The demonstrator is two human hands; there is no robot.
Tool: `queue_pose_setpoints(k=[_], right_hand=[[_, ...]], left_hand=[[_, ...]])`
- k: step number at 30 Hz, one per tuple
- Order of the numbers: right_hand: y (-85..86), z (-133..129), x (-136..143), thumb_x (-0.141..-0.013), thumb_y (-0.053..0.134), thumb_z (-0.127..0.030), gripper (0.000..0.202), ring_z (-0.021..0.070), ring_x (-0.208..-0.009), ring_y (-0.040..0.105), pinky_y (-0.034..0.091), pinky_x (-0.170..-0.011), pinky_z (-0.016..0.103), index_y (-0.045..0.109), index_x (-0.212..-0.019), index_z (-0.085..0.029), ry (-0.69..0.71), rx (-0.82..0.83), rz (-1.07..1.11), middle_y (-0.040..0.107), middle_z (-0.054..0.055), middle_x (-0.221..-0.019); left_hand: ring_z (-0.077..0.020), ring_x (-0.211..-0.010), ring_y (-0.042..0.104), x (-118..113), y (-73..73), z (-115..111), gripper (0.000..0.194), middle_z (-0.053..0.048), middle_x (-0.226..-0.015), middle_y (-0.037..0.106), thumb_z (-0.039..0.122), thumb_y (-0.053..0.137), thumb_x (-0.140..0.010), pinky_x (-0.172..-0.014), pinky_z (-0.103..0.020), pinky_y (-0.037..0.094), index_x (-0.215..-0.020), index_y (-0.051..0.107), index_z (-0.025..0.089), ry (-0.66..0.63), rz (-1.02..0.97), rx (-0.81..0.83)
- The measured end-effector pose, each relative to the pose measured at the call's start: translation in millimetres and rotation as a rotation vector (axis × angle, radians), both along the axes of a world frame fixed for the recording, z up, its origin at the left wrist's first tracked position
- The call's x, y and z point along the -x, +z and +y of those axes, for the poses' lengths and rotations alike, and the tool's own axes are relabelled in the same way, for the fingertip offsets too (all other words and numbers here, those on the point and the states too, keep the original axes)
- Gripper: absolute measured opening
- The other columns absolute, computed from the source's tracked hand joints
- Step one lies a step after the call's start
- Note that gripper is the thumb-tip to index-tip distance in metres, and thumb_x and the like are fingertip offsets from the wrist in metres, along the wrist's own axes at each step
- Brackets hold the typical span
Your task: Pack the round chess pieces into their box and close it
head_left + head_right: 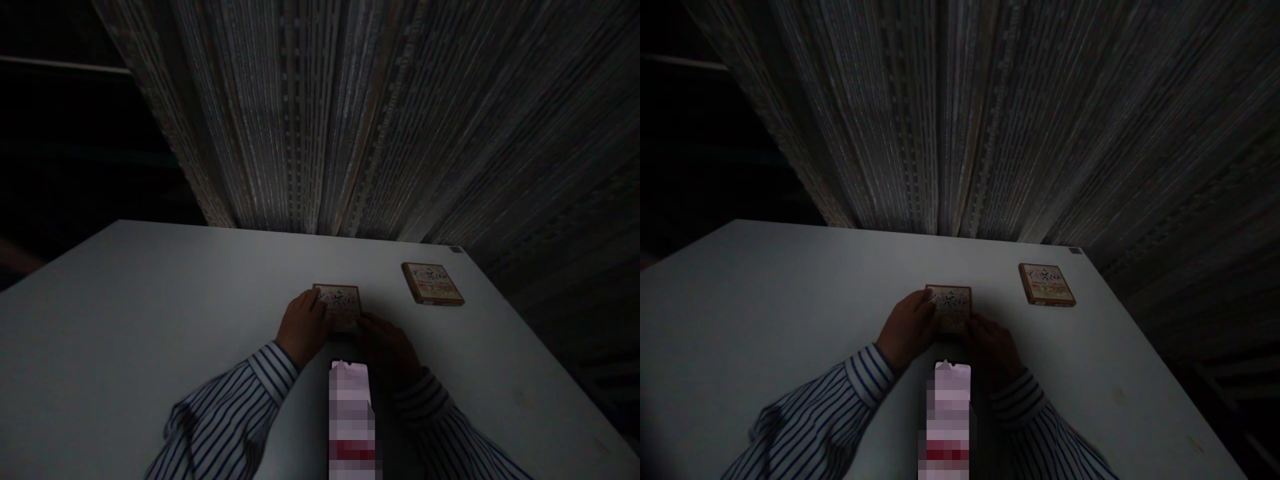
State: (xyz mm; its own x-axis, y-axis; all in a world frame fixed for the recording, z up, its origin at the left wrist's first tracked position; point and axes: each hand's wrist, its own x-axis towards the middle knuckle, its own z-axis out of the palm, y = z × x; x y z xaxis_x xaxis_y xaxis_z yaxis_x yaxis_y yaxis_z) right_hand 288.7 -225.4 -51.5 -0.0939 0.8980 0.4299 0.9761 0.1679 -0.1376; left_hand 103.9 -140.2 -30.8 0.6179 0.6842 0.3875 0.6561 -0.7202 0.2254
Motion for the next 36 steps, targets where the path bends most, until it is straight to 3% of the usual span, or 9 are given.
queue_pose_setpoints(k=[3,6,18,23,28,31,36], right_hand=[[-2.8,0,-2,-0.091,0.041,-0.028,0.03,0.0203,-0.096,0.063,0.052,-0.078,0.032,0.063,-0.108,-0.017,0.015,0.021,-0.017,0.066,0.01,-0.113],[-3.2,0,-4,-0.091,0.042,-0.029,0.03,0.0206,-0.094,0.064,0.052,-0.076,0.032,0.063,-0.109,-0.018,0.011,0.033,-0.046,0.066,0.01,-0.113],[7.2,3,-1,-0.091,0.042,-0.023,0.027,0.021,-0.096,0.062,0.049,-0.081,0.034,0.065,-0.103,-0.018,-0.002,0.043,-0.059,0.067,0.011,-0.109],[13.6,27,1,-0.091,0.038,-0.019,0.036,0.0241,-0.113,0.053,0.045,-0.091,0.037,0.055,-0.119,-0.006,0.075,-0.01,-0.101,0.057,0.019,-0.124],[11.1,51,6,-0.091,0.035,-0.021,0.041,0.0276,-0.123,0.045,0.042,-0.095,0.044,0.049,-0.126,-0.007,0.07,0.101,-0.105,0.049,0.02,-0.134],[9.1,54,8,-0.092,0.034,-0.024,0.042,0.0274,-0.128,0.04,0.039,-0.098,0.048,0.047,-0.13,-0.011,0.055,0.162,-0.067,0.046,0.017,-0.137],[9.2,52,7,-0.092,0.032,-0.023,0.044,0.027,-0.13,0.036,0.036,-0.101,0.048,0.045,-0.132,-0.009,0.067,0.216,-0.029,0.043,0.017,-0.139]], left_hand=[[-0.0313,-0.124,0.044,-12,-3.4,7,0.04,-0.021,-0.132,0.048,0.033,0.053,-0.083,-0.098,-0.049,0.04,-0.116,0.054,0.01,0.026,0.033,0.052],[-0.033,-0.128,0.038,-17,-10.5,12,0.047,-0.022,-0.135,0.045,0.038,0.053,-0.084,-0.1,-0.053,0.037,-0.122,0.05,0.011,0.044,0.048,0.096],[-0.0347,-0.131,0.033,-16,-20.7,14,0.051,-0.021,-0.139,0.04,0.04,0.054,-0.083,-0.1,-0.053,0.035,-0.125,0.049,0.011,0.039,0.044,0.122],[-0.034,-0.13,0.034,-16,-20.9,14,0.049,-0.021,-0.139,0.041,0.039,0.051,-0.085,-0.1,-0.054,0.035,-0.125,0.049,0.011,0.035,0.042,0.115],[-0.0334,-0.13,0.035,-16,-21.7,13,0.044,-0.02,-0.138,0.042,0.037,0.046,-0.087,-0.098,-0.054,0.037,-0.124,0.049,0.013,0.035,0.031,0.087],[-0.0333,-0.13,0.035,-16,-21.8,13,0.045,-0.02,-0.138,0.043,0.038,0.044,-0.088,-0.099,-0.055,0.037,-0.125,0.049,0.013,0.036,0.037,0.094],[-0.0331,-0.131,0.033,-15,-23.2,14,0.046,-0.019,-0.14,0.041,0.039,0.044,-0.088,-0.1,-0.056,0.036,-0.126,0.048,0.014,0.035,0.017,0.115]])
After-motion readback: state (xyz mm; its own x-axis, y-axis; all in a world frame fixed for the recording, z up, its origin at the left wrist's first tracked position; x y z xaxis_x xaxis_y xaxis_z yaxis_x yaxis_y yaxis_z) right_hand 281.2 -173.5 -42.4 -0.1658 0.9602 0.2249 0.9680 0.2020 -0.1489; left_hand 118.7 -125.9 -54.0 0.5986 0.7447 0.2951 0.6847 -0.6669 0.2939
